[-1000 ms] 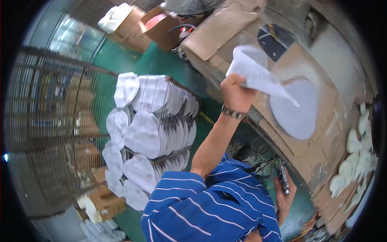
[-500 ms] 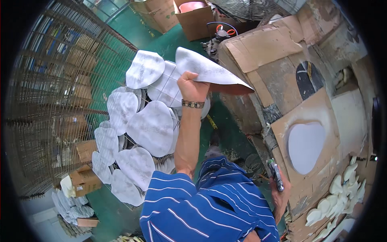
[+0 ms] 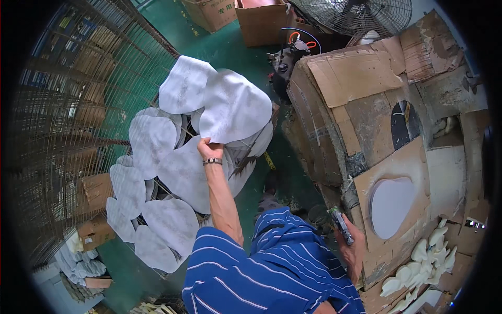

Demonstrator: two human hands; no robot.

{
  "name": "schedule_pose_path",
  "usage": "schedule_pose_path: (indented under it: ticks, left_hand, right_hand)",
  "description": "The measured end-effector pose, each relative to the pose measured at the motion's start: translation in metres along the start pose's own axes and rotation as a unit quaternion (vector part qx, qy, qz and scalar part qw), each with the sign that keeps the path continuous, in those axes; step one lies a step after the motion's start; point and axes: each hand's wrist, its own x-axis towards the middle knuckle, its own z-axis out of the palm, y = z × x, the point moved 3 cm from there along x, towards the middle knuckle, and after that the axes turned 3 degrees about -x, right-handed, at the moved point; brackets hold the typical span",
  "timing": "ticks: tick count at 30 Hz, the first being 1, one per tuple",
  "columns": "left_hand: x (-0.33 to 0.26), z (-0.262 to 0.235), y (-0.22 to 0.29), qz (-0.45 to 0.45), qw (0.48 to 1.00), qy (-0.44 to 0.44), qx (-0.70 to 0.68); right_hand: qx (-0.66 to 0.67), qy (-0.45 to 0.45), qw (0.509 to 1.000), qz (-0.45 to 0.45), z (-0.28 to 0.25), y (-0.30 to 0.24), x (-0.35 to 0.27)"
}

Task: Apply adhesive to foam pads using a spray gun and place them on a drying rack.

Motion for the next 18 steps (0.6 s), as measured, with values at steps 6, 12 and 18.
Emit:
schedule_pose_path:
  ticks: [6, 12, 18]
  left_hand:
    - [0.027, -0.023, 0.000, 0.153, 0.980, 0.091, 0.089]
    - [-0.001, 0.017, 0.011, 0.314, 0.866, 0.138, 0.365]
    - [-0.028, 0.036, 0.026, 0.494, 0.494, 0.124, 0.705]
  right_hand:
    - [0.012, -0.017, 0.999, 0.033, 0.006, -0.011, 0.009]
    - [0.010, -0.030, 0.999, 0.031, 0.007, -0.008, 0.011]
    - [0.019, -0.036, 0.998, 0.048, 0.010, -0.002, 0.013]
